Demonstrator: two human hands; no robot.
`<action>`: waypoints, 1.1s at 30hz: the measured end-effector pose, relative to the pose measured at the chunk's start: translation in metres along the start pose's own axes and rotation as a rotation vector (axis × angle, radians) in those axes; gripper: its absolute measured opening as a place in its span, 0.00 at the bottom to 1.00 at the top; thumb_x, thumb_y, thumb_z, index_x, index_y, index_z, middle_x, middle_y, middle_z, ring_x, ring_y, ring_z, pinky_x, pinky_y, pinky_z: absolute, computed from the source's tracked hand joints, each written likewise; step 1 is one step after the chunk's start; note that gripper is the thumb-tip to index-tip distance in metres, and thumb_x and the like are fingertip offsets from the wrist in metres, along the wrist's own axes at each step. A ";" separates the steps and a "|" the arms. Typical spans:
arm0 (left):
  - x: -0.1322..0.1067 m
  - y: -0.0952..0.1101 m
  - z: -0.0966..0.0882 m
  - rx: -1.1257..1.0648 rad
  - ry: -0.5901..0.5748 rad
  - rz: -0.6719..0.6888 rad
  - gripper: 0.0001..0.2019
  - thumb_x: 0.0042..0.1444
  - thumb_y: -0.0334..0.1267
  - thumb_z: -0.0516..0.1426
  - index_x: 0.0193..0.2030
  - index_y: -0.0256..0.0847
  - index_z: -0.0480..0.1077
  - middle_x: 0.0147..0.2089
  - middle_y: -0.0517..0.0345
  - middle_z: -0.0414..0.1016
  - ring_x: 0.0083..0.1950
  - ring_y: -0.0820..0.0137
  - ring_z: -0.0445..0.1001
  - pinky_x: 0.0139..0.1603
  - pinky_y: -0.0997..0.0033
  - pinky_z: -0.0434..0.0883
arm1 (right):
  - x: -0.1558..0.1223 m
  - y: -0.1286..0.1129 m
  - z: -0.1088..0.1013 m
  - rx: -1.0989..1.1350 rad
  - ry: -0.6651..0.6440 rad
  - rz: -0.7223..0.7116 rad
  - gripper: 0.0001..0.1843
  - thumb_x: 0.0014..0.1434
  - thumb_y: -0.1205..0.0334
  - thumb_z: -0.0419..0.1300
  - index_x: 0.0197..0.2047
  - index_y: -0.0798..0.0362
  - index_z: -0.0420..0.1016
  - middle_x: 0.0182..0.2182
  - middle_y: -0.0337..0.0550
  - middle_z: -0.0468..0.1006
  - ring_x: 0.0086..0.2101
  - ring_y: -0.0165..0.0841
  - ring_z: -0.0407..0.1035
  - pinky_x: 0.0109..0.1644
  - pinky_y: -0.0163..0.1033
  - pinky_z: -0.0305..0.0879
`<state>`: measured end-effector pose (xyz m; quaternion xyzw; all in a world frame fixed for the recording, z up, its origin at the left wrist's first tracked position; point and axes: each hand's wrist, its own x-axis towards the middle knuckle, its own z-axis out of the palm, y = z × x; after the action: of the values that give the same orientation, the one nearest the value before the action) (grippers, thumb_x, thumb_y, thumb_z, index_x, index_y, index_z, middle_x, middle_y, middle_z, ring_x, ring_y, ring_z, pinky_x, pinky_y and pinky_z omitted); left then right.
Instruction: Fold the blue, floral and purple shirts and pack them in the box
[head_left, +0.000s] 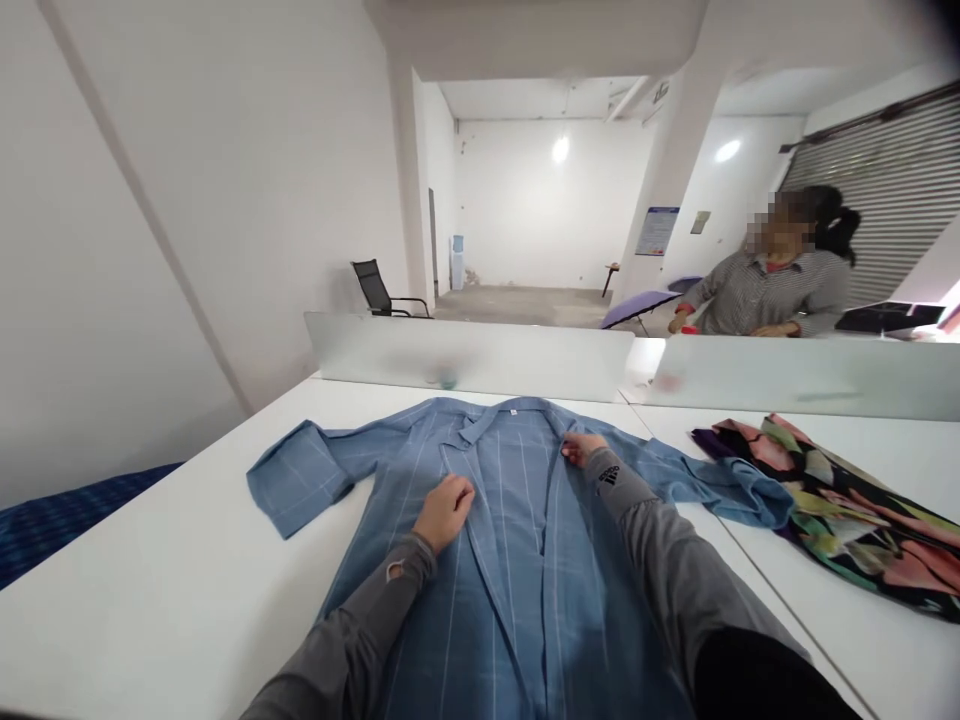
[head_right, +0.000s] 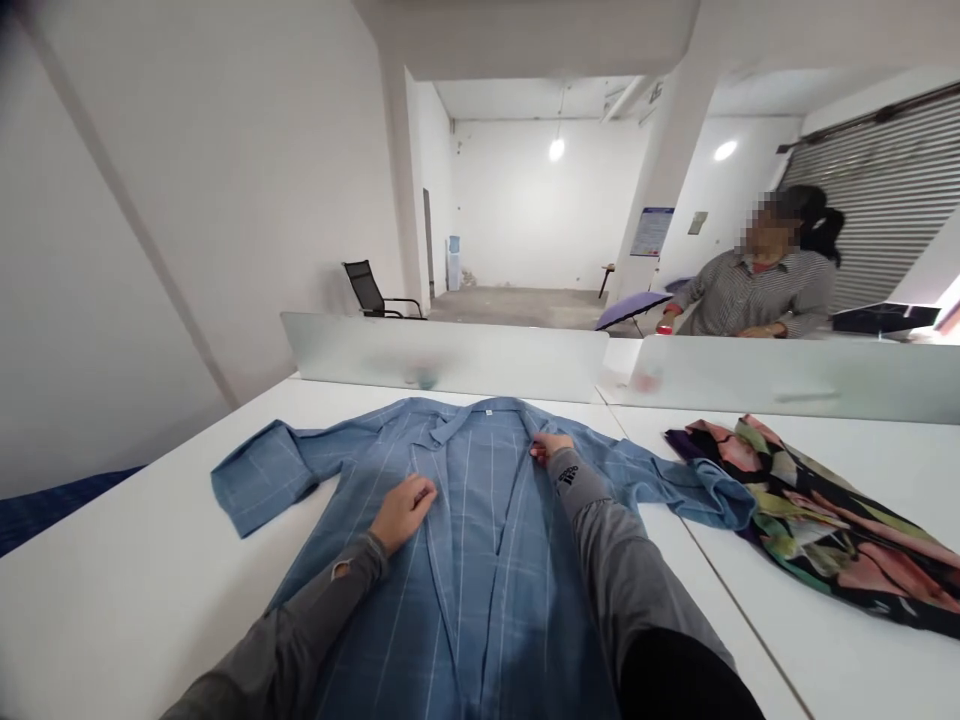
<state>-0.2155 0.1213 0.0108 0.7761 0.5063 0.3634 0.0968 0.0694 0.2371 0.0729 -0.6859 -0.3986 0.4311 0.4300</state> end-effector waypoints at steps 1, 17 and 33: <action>-0.001 -0.002 0.000 -0.015 0.001 0.008 0.09 0.60 0.33 0.50 0.29 0.40 0.65 0.30 0.59 0.68 0.34 0.70 0.68 0.38 0.72 0.65 | 0.008 -0.004 0.007 -0.012 0.025 -0.052 0.12 0.66 0.56 0.56 0.44 0.57 0.71 0.35 0.40 0.74 0.28 0.25 0.68 0.30 0.33 0.68; -0.002 -0.002 -0.013 -0.015 0.142 -0.117 0.09 0.63 0.35 0.48 0.31 0.41 0.64 0.32 0.59 0.67 0.35 0.70 0.68 0.39 0.71 0.63 | 0.039 -0.001 0.017 -0.883 0.419 -0.255 0.18 0.49 0.64 0.62 0.44 0.61 0.73 0.44 0.61 0.74 0.44 0.48 0.71 0.45 0.46 0.66; 0.002 0.002 -0.019 -0.033 0.083 -0.148 0.10 0.65 0.35 0.47 0.34 0.41 0.67 0.35 0.56 0.71 0.38 0.69 0.71 0.42 0.71 0.65 | 0.031 -0.033 0.158 -0.804 -0.012 -0.466 0.21 0.56 0.49 0.61 0.19 0.54 0.70 0.19 0.47 0.73 0.26 0.35 0.71 0.29 0.36 0.65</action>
<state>-0.2262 0.1183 0.0261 0.7190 0.5598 0.3955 0.1150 -0.0742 0.3144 0.0554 -0.6879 -0.6800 0.1381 0.2128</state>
